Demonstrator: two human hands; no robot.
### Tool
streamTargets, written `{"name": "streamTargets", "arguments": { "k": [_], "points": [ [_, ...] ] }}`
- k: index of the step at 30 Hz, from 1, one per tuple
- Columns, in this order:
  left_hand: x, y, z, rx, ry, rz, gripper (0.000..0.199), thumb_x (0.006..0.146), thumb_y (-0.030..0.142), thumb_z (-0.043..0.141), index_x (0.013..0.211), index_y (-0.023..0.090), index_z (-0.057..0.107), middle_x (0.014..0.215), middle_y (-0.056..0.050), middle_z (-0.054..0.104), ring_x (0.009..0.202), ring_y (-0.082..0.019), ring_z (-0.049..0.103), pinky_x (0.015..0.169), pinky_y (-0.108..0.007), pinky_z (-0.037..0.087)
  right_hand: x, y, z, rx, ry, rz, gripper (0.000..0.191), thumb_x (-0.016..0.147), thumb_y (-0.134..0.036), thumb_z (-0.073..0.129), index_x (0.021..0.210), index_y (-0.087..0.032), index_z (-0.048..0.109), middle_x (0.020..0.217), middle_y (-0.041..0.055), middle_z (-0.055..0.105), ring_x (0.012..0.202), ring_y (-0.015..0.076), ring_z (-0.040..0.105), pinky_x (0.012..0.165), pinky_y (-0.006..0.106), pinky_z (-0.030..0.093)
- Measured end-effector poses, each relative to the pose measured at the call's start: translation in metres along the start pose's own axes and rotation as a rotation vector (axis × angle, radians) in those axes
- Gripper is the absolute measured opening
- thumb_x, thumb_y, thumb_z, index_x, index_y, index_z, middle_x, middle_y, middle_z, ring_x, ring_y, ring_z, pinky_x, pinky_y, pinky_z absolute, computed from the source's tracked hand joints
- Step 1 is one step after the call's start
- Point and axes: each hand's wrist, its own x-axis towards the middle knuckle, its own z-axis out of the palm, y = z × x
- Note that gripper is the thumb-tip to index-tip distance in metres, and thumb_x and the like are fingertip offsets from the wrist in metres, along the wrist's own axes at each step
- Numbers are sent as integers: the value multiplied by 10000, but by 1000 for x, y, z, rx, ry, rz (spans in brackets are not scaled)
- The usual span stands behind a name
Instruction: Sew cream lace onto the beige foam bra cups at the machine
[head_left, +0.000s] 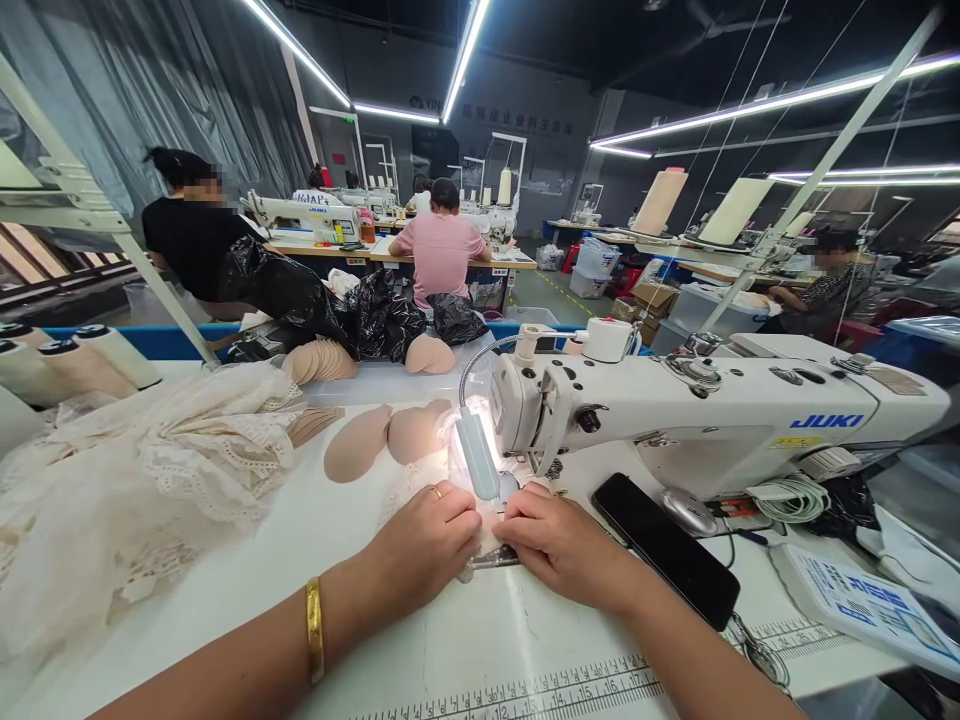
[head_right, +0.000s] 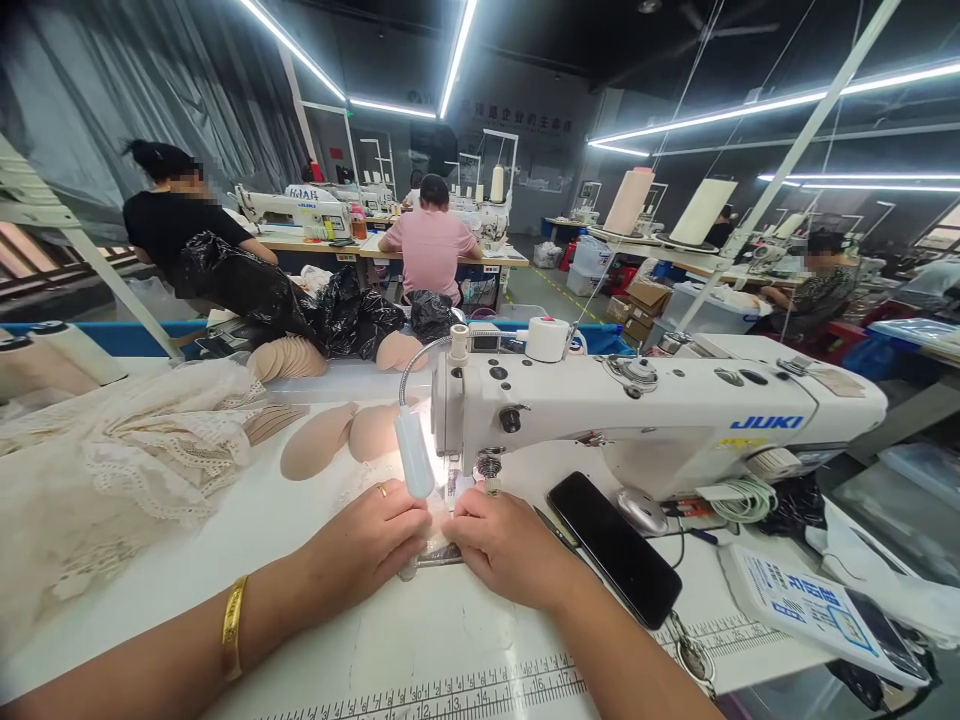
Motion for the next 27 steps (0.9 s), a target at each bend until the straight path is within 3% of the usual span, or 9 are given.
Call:
{"name": "streamTargets", "arguments": {
  "k": [7, 13, 19, 27],
  "points": [
    [2, 4, 4, 29, 22, -21, 179, 1007, 127, 468, 880, 185, 581, 864, -46, 616, 773, -214, 520, 706, -339, 458, -1, 0, -1, 12, -24, 2, 270, 944, -13, 536, 957, -243, 676, 876, 22, 618, 795, 184, 533, 666, 280, 412],
    [1, 3, 4, -40, -2, -12, 209, 1041, 131, 444, 1067, 188, 643, 957, -47, 687, 820, -218, 589, 781, -375, 468, -1, 1, -2, 12, -26, 3, 268, 954, -24, 536, 967, -248, 684, 871, 22, 608, 775, 182, 525, 649, 280, 400],
    [1, 1, 5, -99, -3, -3, 191, 1039, 126, 449, 983, 197, 617, 986, -31, 708, 819, -208, 581, 818, -367, 443, 0, -1, -1, 2, -27, 34, 206, 1001, -74, 544, 970, -244, 656, 831, 9, 580, 752, 183, 512, 639, 285, 393],
    [6, -16, 4, -90, 43, 67, 159, 1048, 187, 506, 1055, 210, 663, 895, -26, 705, 822, -211, 609, 798, -339, 468, 0, 0, 5, -7, 4, 74, 207, 997, -82, 541, 1058, -240, 660, 873, 21, 595, 796, 199, 557, 646, 294, 404]
  ]
}}
